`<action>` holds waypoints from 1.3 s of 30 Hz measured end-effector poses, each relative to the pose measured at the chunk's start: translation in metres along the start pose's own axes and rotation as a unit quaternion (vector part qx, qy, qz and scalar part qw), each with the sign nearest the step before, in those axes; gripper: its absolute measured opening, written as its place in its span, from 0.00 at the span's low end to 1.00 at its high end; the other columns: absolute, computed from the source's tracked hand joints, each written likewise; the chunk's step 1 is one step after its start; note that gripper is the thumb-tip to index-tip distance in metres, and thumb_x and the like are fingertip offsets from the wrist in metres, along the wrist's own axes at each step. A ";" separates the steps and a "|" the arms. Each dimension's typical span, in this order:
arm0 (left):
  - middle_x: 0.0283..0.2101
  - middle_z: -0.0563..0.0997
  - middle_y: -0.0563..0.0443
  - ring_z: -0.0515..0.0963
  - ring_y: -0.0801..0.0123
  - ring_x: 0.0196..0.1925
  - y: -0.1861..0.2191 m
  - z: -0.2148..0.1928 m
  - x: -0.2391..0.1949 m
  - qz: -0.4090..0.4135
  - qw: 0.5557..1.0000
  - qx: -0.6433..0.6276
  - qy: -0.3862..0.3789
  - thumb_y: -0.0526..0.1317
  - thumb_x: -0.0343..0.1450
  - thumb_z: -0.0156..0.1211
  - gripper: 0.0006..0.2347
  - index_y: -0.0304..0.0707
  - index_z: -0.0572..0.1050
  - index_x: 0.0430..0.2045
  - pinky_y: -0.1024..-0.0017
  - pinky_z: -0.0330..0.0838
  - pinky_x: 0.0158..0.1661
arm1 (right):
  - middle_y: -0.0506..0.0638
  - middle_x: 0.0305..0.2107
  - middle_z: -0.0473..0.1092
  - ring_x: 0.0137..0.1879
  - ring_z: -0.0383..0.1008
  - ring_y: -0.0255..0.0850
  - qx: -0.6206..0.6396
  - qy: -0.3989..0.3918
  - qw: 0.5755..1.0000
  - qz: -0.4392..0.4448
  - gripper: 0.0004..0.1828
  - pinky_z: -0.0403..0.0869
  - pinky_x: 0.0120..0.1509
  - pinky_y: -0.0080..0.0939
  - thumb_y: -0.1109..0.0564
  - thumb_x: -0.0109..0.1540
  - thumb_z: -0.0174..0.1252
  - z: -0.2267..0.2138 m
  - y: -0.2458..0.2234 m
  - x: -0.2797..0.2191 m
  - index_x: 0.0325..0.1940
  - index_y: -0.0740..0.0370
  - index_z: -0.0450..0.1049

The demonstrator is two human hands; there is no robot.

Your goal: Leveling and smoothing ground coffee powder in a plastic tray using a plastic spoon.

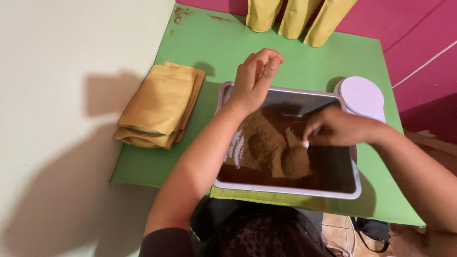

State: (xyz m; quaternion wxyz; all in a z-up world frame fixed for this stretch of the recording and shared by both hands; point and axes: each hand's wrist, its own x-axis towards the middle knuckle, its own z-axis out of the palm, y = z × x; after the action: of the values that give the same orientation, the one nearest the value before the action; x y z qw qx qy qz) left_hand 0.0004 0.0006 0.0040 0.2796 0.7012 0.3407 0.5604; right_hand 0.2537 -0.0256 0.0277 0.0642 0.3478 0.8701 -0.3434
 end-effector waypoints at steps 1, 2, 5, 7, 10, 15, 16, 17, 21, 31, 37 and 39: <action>0.28 0.76 0.56 0.75 0.65 0.40 0.000 0.000 0.001 0.000 1.000 -0.001 0.001 0.61 0.75 0.33 0.26 0.40 0.75 0.39 0.68 0.67 0.41 | 0.41 0.34 0.87 0.38 0.88 0.33 -0.001 -0.001 1.000 0.000 0.08 0.82 0.46 0.34 0.55 0.59 0.63 -0.001 0.010 0.000 0.35 0.52 0.88; 0.32 0.78 0.55 0.76 0.65 0.42 0.000 0.000 0.001 -0.003 1.000 0.006 -0.001 0.62 0.75 0.31 0.27 0.40 0.75 0.39 0.68 0.67 0.42 | 0.41 0.37 0.84 0.42 0.84 0.41 -0.159 0.089 0.982 0.053 0.10 0.78 0.47 0.42 0.55 0.58 0.59 0.000 0.020 0.000 0.38 0.47 0.85; 0.35 0.80 0.55 0.75 0.65 0.42 0.000 0.000 0.000 -0.004 1.000 0.005 0.002 0.62 0.75 0.32 0.27 0.40 0.75 0.39 0.68 0.68 0.42 | 0.41 0.38 0.79 0.46 0.79 0.46 -0.406 0.150 0.889 0.153 0.11 0.76 0.46 0.49 0.51 0.58 0.54 0.013 0.048 0.009 0.38 0.38 0.81; 0.35 0.79 0.55 0.75 0.66 0.41 -0.004 0.002 0.000 -0.003 1.000 -0.004 0.004 0.62 0.75 0.33 0.26 0.40 0.75 0.40 0.69 0.68 0.41 | 0.40 0.36 0.78 0.45 0.80 0.45 -0.495 0.122 0.836 0.205 0.10 0.78 0.45 0.48 0.49 0.58 0.53 0.027 0.058 0.009 0.35 0.33 0.80; 0.27 0.73 0.51 0.72 0.62 0.38 -0.013 0.004 0.002 0.010 0.999 -0.045 0.010 0.56 0.78 0.42 0.16 0.47 0.72 0.43 0.65 0.73 0.42 | 0.42 0.26 0.78 0.37 0.83 0.42 -0.482 0.080 0.854 0.182 0.08 0.80 0.42 0.48 0.45 0.53 0.58 0.038 0.048 0.005 0.29 0.41 0.83; 0.25 0.71 0.53 0.71 0.65 0.38 -0.013 0.005 -0.001 0.001 0.999 -0.045 0.008 0.56 0.78 0.43 0.16 0.48 0.73 0.41 0.67 0.73 0.42 | 0.53 0.30 0.83 0.44 0.82 0.59 -0.175 -0.122 0.970 0.113 0.11 0.79 0.49 0.62 0.49 0.55 0.58 0.041 -0.010 0.002 0.32 0.46 0.86; 0.25 0.71 0.53 0.71 0.65 0.38 -0.012 0.005 -0.001 0.003 0.999 -0.045 0.007 0.56 0.78 0.43 0.16 0.48 0.73 0.41 0.67 0.73 0.42 | 0.53 0.30 0.83 0.44 0.82 0.59 -0.176 -0.121 0.970 0.113 0.11 0.79 0.49 0.62 0.49 0.55 0.58 0.038 -0.013 0.002 0.32 0.46 0.86; 0.25 0.72 0.52 0.71 0.64 0.38 -0.011 0.004 0.000 0.003 0.999 -0.043 0.006 0.56 0.78 0.42 0.16 0.47 0.73 0.42 0.65 0.73 0.42 | 0.52 0.31 0.84 0.44 0.84 0.57 -0.123 -0.108 0.981 0.106 0.11 0.80 0.50 0.60 0.50 0.55 0.59 0.034 -0.016 0.002 0.32 0.48 0.86; 0.26 0.73 0.49 0.72 0.61 0.36 -0.007 0.001 -0.001 0.014 0.999 -0.051 0.010 0.55 0.78 0.43 0.16 0.46 0.73 0.41 0.63 0.73 0.42 | 0.52 0.28 0.84 0.42 0.84 0.57 -0.091 -0.026 0.992 0.078 0.08 0.81 0.46 0.61 0.50 0.55 0.62 0.012 -0.032 -0.003 0.31 0.51 0.85; 0.25 0.70 0.52 0.71 0.64 0.37 -0.012 0.003 -0.001 0.020 0.998 -0.057 0.009 0.54 0.79 0.42 0.15 0.46 0.73 0.43 0.66 0.72 0.42 | 0.42 0.30 0.75 0.39 0.79 0.44 -0.422 0.282 0.860 -0.045 0.05 0.78 0.36 0.44 0.50 0.57 0.61 0.031 0.004 0.011 0.28 0.49 0.77; 0.25 0.71 0.52 0.72 0.64 0.37 -0.009 0.003 0.001 0.021 0.998 -0.062 0.009 0.54 0.79 0.42 0.15 0.46 0.73 0.42 0.66 0.73 0.41 | 0.35 0.30 0.72 0.41 0.75 0.35 -0.491 0.351 0.797 0.005 0.05 0.76 0.34 0.35 0.50 0.59 0.58 0.030 0.003 0.020 0.28 0.44 0.75; 0.27 0.73 0.51 0.72 0.62 0.38 -0.013 0.004 0.003 0.028 0.998 -0.060 0.010 0.54 0.79 0.43 0.15 0.45 0.73 0.42 0.64 0.73 0.41 | 0.40 0.33 0.76 0.46 0.79 0.41 -0.361 0.303 0.882 -0.020 0.03 0.79 0.39 0.42 0.52 0.58 0.60 0.027 0.002 0.033 0.33 0.45 0.79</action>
State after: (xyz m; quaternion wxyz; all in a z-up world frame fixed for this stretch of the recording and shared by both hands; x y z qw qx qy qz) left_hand 0.0027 0.0106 -0.0053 0.3016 0.6873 0.2893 0.5941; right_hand 0.2273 -0.0233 -0.0052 -0.0883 0.3705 0.9174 0.1151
